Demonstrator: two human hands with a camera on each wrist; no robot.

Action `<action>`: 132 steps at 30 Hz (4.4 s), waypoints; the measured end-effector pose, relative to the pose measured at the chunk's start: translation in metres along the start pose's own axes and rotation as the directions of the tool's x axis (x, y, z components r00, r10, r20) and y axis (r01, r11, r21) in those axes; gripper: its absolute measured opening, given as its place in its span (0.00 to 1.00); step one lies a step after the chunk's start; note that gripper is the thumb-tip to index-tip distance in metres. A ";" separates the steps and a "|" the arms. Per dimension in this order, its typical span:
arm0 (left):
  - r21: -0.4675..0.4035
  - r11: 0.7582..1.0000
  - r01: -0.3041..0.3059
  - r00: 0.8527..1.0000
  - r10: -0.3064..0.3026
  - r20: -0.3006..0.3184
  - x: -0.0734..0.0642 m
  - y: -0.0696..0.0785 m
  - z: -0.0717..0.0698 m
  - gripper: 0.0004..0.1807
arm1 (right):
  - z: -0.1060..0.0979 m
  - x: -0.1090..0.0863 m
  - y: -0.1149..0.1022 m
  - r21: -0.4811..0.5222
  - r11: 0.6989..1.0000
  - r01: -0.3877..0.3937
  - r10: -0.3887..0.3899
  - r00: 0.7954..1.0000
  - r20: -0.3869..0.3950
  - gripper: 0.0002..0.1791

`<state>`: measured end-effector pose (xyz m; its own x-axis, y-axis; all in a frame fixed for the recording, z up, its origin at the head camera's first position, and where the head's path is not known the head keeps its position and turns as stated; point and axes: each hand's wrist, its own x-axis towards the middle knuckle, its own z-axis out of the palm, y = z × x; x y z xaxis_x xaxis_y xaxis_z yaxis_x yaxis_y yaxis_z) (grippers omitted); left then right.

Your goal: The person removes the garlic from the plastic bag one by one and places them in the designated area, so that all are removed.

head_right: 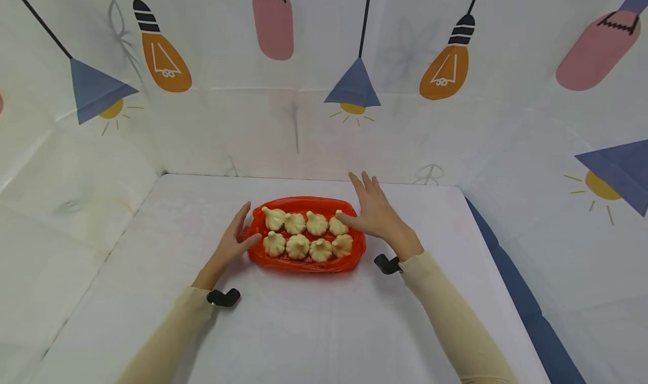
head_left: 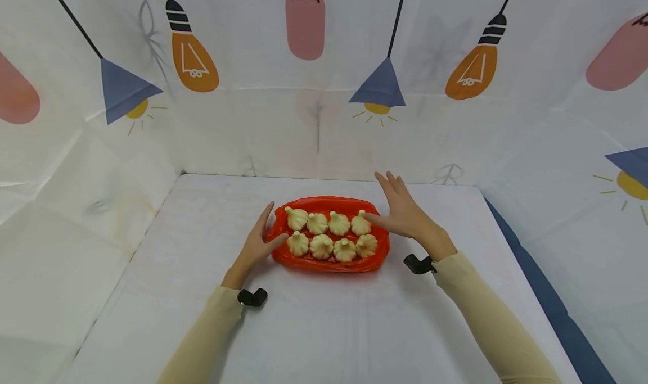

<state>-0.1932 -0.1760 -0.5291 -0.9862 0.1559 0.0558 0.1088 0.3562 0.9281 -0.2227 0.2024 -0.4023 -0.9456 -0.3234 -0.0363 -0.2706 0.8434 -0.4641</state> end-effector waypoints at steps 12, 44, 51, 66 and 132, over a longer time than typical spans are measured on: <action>-0.066 0.998 0.003 1.000 -0.004 -0.020 0.003 -0.005 0.013 0.37 | 0.021 0.038 -0.047 0.113 0.981 0.157 -0.169 0.981 0.098 0.58; 0.047 0.998 0.043 0.994 -0.048 0.102 0.011 -0.012 0.009 0.49 | 0.100 0.103 -0.087 0.195 0.966 0.171 -0.229 0.917 0.327 0.36; 0.055 0.998 0.033 0.993 -0.039 0.108 0.011 -0.012 0.009 0.52 | 0.101 0.108 -0.093 0.170 0.976 0.136 -0.190 0.912 0.363 0.33; 0.072 0.997 0.031 0.993 -0.039 0.111 0.012 -0.014 0.010 0.55 | 0.096 0.117 -0.100 0.121 0.987 0.105 -0.146 0.899 0.414 0.30; 0.090 0.995 -0.032 0.991 0.019 0.135 0.006 -0.008 0.013 0.53 | 0.051 0.088 -0.057 0.509 0.849 0.144 -0.226 0.969 0.103 0.30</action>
<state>-0.1980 -0.1656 -0.5413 -0.9580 0.2857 0.0234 0.1508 0.4328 0.8888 -0.2813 0.1038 -0.4238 -0.8364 -0.5476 -0.0215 -0.2738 0.4514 -0.8493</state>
